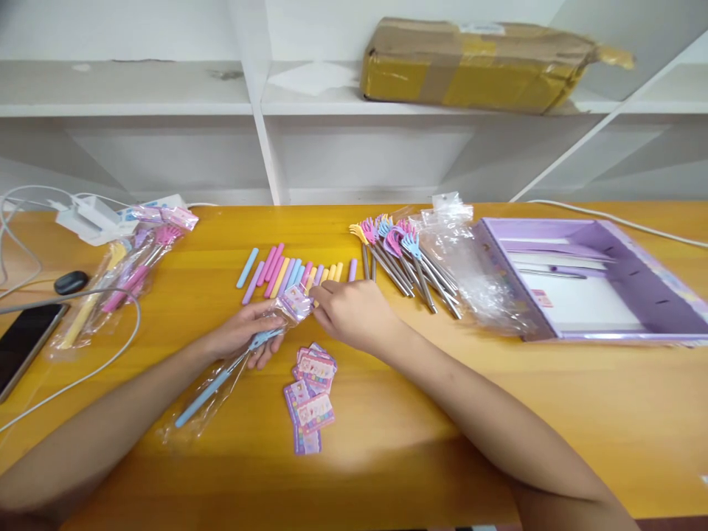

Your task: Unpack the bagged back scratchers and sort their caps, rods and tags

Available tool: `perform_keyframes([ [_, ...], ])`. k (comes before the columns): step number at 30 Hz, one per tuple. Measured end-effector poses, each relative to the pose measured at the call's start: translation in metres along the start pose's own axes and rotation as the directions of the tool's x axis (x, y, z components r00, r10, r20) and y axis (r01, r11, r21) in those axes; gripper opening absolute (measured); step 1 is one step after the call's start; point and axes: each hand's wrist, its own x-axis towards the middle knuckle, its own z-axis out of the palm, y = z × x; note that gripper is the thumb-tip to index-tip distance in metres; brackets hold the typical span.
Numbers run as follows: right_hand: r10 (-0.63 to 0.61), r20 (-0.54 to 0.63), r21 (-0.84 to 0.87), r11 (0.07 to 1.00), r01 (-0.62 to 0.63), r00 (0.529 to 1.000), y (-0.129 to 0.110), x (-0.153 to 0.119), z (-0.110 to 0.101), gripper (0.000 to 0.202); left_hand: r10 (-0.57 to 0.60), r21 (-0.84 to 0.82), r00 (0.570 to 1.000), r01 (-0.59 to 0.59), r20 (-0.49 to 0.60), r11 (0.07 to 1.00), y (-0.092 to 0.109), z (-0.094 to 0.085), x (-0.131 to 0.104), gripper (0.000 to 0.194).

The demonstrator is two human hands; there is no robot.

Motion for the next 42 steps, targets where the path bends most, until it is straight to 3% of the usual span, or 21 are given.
perform_keyframes([
  [3,0.062,0.003,0.238,0.969,-0.061,0.998,0.0,0.002,0.003,0.022,0.004,0.004,1.0,-0.004,0.019,1.0,-0.001,-0.001,0.001,0.038],
  [6,0.106,0.067,0.526,0.841,-0.125,0.992,0.0,0.004,0.009,0.023,0.004,0.019,1.0,-0.005,0.029,1.0,-0.001,-0.001,0.001,0.038],
  [8,0.117,0.1,0.627,0.764,-0.154,0.988,0.001,0.006,0.01,0.028,-0.003,0.029,1.0,0.002,0.026,1.0,0.0,0.0,0.0,0.039],
  [14,0.195,0.021,0.52,0.835,-0.177,0.98,0.011,0.004,-0.007,0.027,-0.033,0.071,0.999,0.035,-0.033,0.997,0.005,0.003,-0.006,0.042],
  [19,0.115,0.101,0.535,0.831,-0.151,0.988,0.006,0.001,-0.015,0.028,-0.042,0.049,0.998,0.044,-0.042,0.998,0.001,0.001,-0.004,0.044],
  [26,0.189,0.118,0.46,0.859,-0.223,0.975,-0.005,0.001,-0.011,0.023,-0.036,0.065,0.999,0.038,-0.025,0.997,0.003,0.001,-0.005,0.042],
  [34,0.184,0.099,0.546,0.811,-0.208,0.978,-0.001,0.003,0.002,0.008,-0.042,0.105,0.999,0.044,-0.018,0.994,0.004,0.003,-0.006,0.043],
  [42,0.199,0.113,0.549,0.804,-0.228,0.973,0.001,0.004,0.006,0.011,-0.041,0.106,0.999,0.042,-0.014,0.993,0.005,0.003,-0.006,0.043],
])
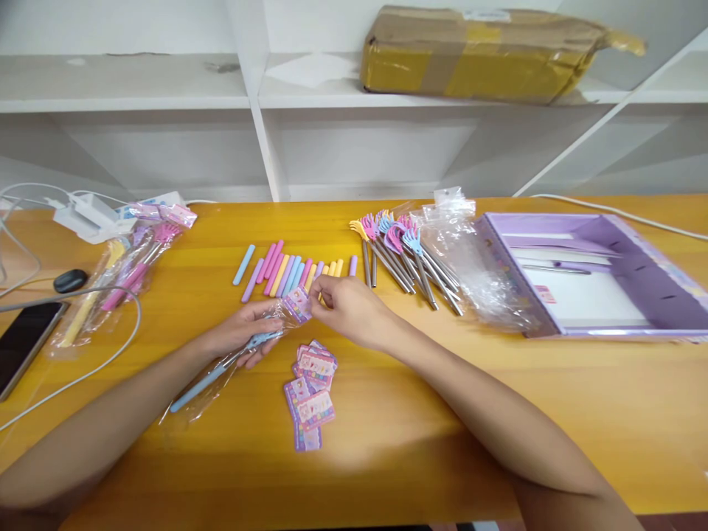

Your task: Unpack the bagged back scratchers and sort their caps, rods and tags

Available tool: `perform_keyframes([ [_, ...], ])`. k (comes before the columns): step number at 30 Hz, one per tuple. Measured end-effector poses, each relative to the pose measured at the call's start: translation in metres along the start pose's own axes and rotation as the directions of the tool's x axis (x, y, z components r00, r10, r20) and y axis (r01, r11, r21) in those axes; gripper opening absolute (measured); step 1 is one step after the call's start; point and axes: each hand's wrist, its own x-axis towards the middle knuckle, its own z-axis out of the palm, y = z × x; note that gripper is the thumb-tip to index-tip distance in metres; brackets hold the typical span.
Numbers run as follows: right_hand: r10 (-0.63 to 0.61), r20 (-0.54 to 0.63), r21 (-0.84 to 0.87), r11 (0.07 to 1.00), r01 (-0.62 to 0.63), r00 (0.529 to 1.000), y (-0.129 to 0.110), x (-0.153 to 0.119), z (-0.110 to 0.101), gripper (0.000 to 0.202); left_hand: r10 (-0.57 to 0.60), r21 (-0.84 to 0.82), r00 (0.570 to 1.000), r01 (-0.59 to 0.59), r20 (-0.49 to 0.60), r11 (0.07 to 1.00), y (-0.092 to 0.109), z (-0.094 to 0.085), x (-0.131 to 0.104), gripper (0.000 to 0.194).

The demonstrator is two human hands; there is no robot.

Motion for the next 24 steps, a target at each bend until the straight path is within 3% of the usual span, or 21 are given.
perform_keyframes([
  [4,-0.008,0.036,0.031,0.999,0.007,0.999,0.002,0.001,-0.004,0.014,0.005,0.004,1.0,-0.005,0.003,1.0,0.002,0.0,-0.001,0.047],
  [10,0.035,-0.021,0.097,0.995,-0.033,0.999,0.005,0.002,-0.029,0.016,-0.009,-0.023,1.0,0.009,-0.001,1.0,-0.001,-0.002,-0.001,0.055],
  [12,-0.008,0.077,0.19,0.982,-0.007,0.997,0.003,-0.001,-0.041,0.021,-0.007,-0.047,1.0,0.007,0.002,0.999,-0.002,-0.003,0.0,0.052],
  [14,-0.083,0.25,0.261,0.965,0.015,0.965,0.0,-0.004,-0.05,0.027,-0.004,-0.065,1.0,0.004,0.006,0.998,-0.003,-0.004,0.002,0.051],
  [17,-0.147,0.513,0.228,0.973,0.031,0.846,0.0,-0.008,-0.055,0.031,0.011,-0.083,1.0,-0.011,0.004,0.996,-0.003,-0.004,0.004,0.052],
  [19,-0.118,0.606,0.131,0.99,0.048,0.787,0.001,-0.007,-0.05,0.03,0.025,-0.097,1.0,-0.025,-0.005,0.995,-0.004,-0.004,0.005,0.05],
  [21,-0.068,0.606,0.03,0.998,0.062,0.793,0.003,-0.006,-0.04,0.026,0.034,-0.102,0.999,-0.035,-0.012,0.994,-0.005,-0.003,0.005,0.046],
  [24,-0.033,0.517,-0.025,0.998,0.053,0.856,0.006,-0.002,-0.019,0.023,0.037,-0.085,0.999,-0.038,-0.008,0.996,-0.006,-0.002,0.005,0.041],
])
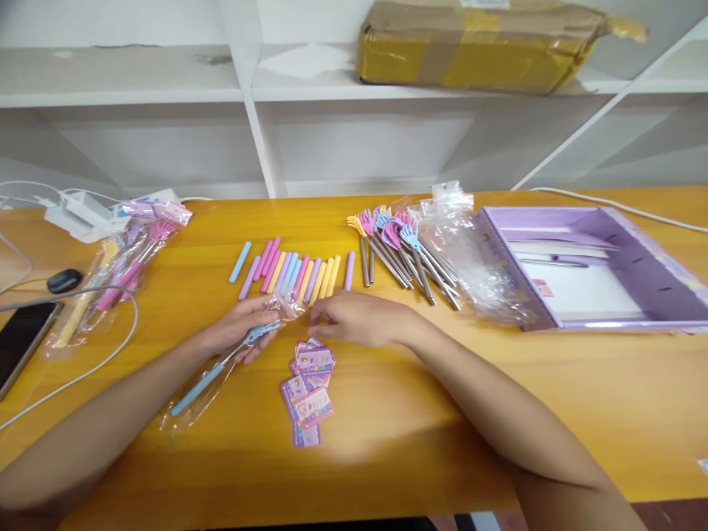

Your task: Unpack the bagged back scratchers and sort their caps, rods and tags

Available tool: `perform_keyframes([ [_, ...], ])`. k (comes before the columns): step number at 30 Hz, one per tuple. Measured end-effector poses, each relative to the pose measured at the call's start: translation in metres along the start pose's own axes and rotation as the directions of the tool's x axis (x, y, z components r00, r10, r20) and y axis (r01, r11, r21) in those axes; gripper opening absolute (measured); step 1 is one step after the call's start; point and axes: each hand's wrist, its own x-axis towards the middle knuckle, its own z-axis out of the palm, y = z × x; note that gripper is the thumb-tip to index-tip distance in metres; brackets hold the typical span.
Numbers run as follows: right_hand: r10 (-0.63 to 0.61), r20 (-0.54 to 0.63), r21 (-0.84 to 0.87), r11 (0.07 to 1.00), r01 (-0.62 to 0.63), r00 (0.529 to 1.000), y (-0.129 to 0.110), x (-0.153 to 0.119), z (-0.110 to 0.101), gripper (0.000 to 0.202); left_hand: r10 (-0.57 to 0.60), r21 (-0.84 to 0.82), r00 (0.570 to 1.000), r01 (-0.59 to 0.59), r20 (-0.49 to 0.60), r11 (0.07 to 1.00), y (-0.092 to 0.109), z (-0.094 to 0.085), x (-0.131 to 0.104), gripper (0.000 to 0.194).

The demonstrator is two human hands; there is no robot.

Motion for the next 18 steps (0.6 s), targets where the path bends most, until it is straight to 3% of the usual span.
perform_keyframes([
  [3,-0.025,-0.16,0.106,0.993,0.042,0.987,0.001,0.015,0.018,0.033,0.002,0.031,0.999,-0.004,0.046,1.0,0.002,0.0,-0.002,0.039],
  [8,-0.098,-0.416,0.211,0.957,0.201,0.904,0.002,0.029,0.033,0.037,0.0,0.049,0.992,-0.007,0.125,0.999,0.002,-0.001,-0.003,0.043],
  [9,-0.09,-0.485,0.201,0.957,0.211,0.87,0.002,0.028,0.031,0.038,0.015,0.031,0.99,-0.02,0.144,0.999,0.001,-0.001,-0.002,0.045],
  [12,-0.046,-0.72,0.136,0.969,0.207,0.693,0.001,0.023,0.019,0.036,0.073,-0.026,0.975,-0.069,0.21,0.997,-0.003,-0.003,0.001,0.05],
  [13,-0.059,-0.755,0.092,0.977,0.193,0.654,0.001,0.02,0.015,0.037,0.082,-0.026,0.971,-0.078,0.224,0.997,-0.003,-0.004,0.002,0.049],
  [16,-0.141,-0.747,-0.033,0.984,0.175,0.649,0.001,0.015,0.007,0.042,0.086,0.002,0.971,-0.089,0.222,0.996,-0.005,-0.006,0.003,0.044],
  [17,-0.143,-0.766,-0.036,0.983,0.18,0.627,0.002,0.014,0.006,0.042,0.09,0.002,0.972,-0.093,0.219,0.996,-0.005,-0.006,0.003,0.043],
  [18,-0.12,-0.812,-0.011,0.982,0.189,0.571,0.003,0.013,0.004,0.041,0.095,0.001,0.97,-0.098,0.223,0.995,-0.005,-0.007,0.003,0.043],
])
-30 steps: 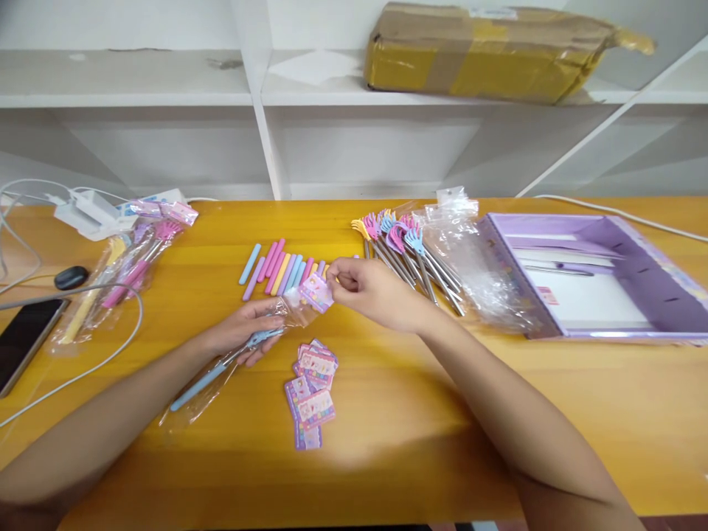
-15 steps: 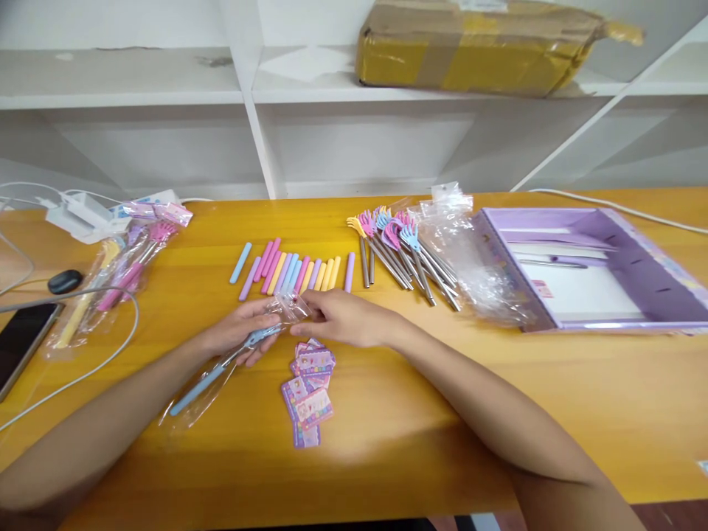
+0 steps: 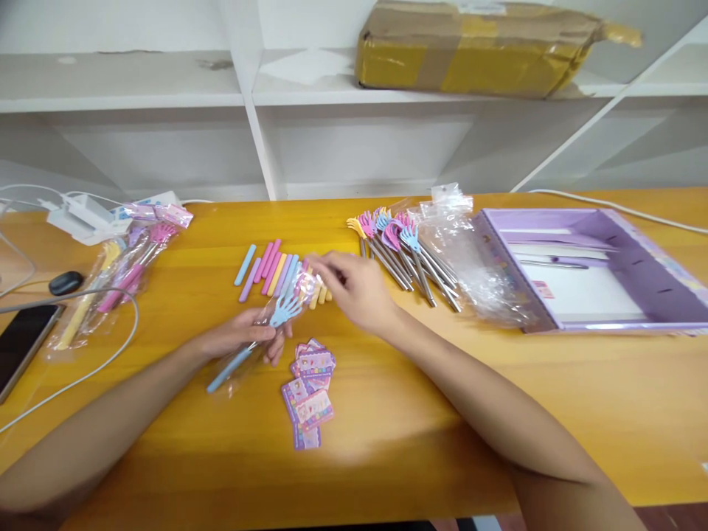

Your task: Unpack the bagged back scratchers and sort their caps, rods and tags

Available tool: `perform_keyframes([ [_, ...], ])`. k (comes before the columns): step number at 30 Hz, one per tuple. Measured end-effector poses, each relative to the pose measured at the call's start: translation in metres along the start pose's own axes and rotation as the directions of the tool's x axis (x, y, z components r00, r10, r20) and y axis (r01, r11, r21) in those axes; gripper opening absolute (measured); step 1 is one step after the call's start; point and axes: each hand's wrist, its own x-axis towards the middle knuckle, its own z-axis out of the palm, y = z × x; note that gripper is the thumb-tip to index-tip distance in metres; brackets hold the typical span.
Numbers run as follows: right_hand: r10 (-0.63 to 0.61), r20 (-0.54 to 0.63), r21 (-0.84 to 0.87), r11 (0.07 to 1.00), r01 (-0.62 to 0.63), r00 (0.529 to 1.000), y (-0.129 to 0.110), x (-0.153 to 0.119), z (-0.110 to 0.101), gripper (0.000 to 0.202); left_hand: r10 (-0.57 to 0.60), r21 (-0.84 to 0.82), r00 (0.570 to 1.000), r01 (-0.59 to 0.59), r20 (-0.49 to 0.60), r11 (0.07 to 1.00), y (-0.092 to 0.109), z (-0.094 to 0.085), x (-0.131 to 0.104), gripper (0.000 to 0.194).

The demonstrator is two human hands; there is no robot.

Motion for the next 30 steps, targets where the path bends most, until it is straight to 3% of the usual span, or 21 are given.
perform_keyframes([
  [2,0.061,-0.172,0.069,0.996,-0.05,0.983,0.002,0.002,-0.005,0.037,0.001,0.009,1.0,-0.001,0.024,1.0,0.0,-0.001,0.0,0.044],
  [8,0.07,-0.38,0.109,0.994,-0.031,0.922,0.001,0.015,-0.037,0.038,-0.039,0.071,0.999,0.037,0.025,0.997,-0.003,-0.004,0.0,0.044],
  [12,0.164,-0.395,0.254,0.965,-0.064,0.904,-0.004,0.022,-0.054,0.043,-0.024,0.128,0.999,0.02,0.033,0.992,-0.003,-0.006,0.001,0.043],
  [16,0.206,-0.5,0.442,0.896,0.044,0.841,-0.006,0.023,-0.05,0.051,-0.029,0.144,1.0,0.028,0.002,0.989,-0.007,-0.007,0.0,0.042],
  [18,0.258,-0.389,0.518,0.855,-0.022,0.884,-0.005,0.02,-0.041,0.048,-0.039,0.15,0.999,0.041,-0.016,0.988,-0.009,-0.008,-0.001,0.041],
  [20,0.272,-0.109,0.516,0.837,-0.179,0.956,-0.005,0.016,-0.032,0.044,-0.044,0.148,0.999,0.047,-0.025,0.988,-0.01,-0.009,-0.002,0.04],
  [22,0.229,0.14,0.454,0.85,-0.268,0.963,-0.005,0.013,-0.025,0.044,-0.045,0.141,0.999,0.047,-0.021,0.989,-0.009,-0.008,-0.002,0.04],
  [23,0.204,0.179,0.425,0.866,-0.262,0.963,-0.005,0.013,-0.025,0.043,-0.047,0.141,0.999,0.049,-0.02,0.989,-0.008,-0.007,-0.002,0.04],
  [24,0.183,0.155,0.402,0.886,-0.231,0.971,-0.006,0.013,-0.026,0.042,-0.049,0.141,0.999,0.051,-0.018,0.989,-0.007,-0.006,-0.002,0.04],
  [26,0.15,-0.012,0.36,0.923,-0.135,0.989,-0.007,0.017,-0.037,0.036,-0.049,0.145,0.999,0.051,-0.014,0.988,-0.004,-0.003,-0.001,0.04],
  [30,0.117,-0.291,0.395,0.919,0.008,0.95,-0.006,0.027,-0.09,0.023,-0.065,0.156,0.998,0.067,-0.023,0.985,0.001,0.0,-0.001,0.04],
])
